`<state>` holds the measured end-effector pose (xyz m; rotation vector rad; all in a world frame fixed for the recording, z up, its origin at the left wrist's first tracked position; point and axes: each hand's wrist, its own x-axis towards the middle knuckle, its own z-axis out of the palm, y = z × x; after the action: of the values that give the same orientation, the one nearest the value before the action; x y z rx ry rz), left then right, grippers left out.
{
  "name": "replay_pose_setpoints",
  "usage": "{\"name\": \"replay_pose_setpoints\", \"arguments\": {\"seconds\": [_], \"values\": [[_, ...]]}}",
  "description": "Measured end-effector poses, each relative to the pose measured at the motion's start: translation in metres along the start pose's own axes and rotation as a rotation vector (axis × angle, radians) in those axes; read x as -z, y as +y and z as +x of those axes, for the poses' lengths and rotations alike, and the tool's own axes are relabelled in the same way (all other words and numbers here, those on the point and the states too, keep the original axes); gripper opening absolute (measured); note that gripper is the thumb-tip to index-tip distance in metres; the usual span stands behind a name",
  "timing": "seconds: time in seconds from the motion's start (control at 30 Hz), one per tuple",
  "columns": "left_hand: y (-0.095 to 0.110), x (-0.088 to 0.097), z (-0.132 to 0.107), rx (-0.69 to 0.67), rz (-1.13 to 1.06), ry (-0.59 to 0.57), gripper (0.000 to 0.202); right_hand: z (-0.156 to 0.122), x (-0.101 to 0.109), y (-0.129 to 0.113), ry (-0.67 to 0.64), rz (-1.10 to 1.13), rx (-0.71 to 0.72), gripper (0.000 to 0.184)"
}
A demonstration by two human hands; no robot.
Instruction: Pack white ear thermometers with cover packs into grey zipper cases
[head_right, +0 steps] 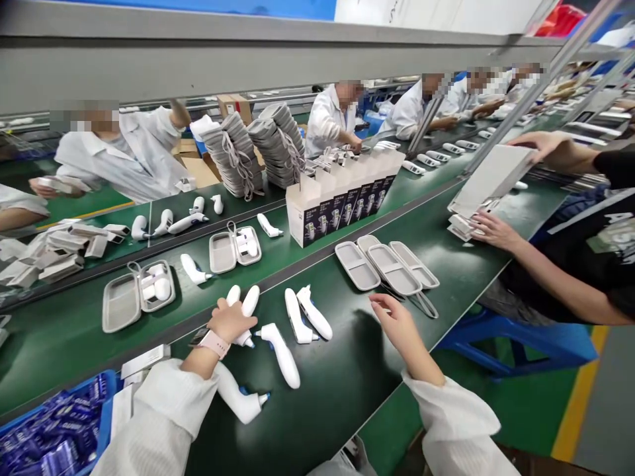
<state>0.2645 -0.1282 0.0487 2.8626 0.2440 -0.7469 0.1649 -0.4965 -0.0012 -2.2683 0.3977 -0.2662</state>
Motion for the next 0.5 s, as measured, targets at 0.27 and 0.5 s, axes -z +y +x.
{"name": "replay_pose_setpoints", "arguments": {"seconds": [0.27, 0.5], "values": [[-0.004, -0.016, -0.026, 0.044, 0.107, 0.035, 0.052, 0.036, -0.035, -0.002, 0.116, -0.154, 0.193, 0.02], [-0.009, -0.002, -0.056, -0.021, 0.079, 0.102, 0.055, 0.073, -0.023, -0.003, 0.389, 0.123, 0.162, 0.032]]}}
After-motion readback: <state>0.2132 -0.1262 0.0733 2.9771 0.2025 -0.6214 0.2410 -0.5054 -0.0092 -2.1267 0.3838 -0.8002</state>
